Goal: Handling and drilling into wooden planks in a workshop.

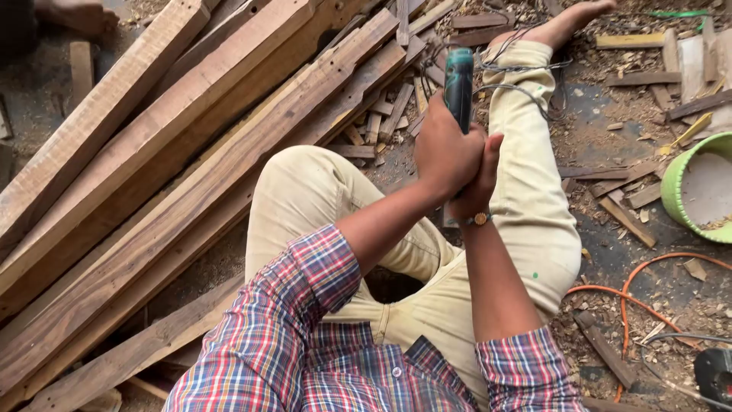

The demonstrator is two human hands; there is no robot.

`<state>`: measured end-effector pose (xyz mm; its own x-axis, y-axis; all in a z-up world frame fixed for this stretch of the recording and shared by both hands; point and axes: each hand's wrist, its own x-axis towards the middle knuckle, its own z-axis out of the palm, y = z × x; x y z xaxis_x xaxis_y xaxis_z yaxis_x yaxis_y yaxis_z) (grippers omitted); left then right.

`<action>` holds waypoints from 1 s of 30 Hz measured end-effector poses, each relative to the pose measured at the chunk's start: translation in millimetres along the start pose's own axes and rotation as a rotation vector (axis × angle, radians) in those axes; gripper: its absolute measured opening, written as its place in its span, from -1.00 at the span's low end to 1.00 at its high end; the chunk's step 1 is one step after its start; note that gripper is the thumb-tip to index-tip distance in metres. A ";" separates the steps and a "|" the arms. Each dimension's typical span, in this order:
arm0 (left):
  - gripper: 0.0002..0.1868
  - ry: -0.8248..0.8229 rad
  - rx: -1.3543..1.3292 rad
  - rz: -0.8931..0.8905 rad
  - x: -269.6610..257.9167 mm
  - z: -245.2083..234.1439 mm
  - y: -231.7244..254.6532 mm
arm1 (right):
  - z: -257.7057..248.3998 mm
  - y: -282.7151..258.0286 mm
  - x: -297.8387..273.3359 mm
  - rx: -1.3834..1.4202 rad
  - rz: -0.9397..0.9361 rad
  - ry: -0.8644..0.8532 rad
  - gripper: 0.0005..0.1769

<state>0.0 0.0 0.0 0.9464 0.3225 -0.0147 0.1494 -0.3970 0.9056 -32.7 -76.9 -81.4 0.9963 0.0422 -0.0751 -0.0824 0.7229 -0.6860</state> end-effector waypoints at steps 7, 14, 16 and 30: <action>-0.25 -0.034 -0.066 0.024 -6.6 -10.0 7.2 | 15.3 -8.5 -5.5 -0.018 0.003 0.032 -0.23; -0.21 -0.090 -0.086 -0.034 -9.3 -10.9 13.3 | 18.8 -16.2 -6.6 -0.017 0.032 0.048 -0.29; -0.20 -0.067 -0.079 -0.021 -9.5 -11.0 10.9 | 21.7 -16.9 -5.7 -0.017 0.045 0.060 -0.31; -0.28 -0.026 -0.120 -0.114 -4.0 -18.2 21.5 | 35.1 -32.5 0.4 -0.171 0.094 0.089 -0.42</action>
<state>-5.8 5.8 27.3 0.9325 0.3369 -0.1299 0.2225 -0.2531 0.9415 -28.8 -76.2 -33.8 0.9786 0.0374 -0.2025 -0.1851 0.5907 -0.7854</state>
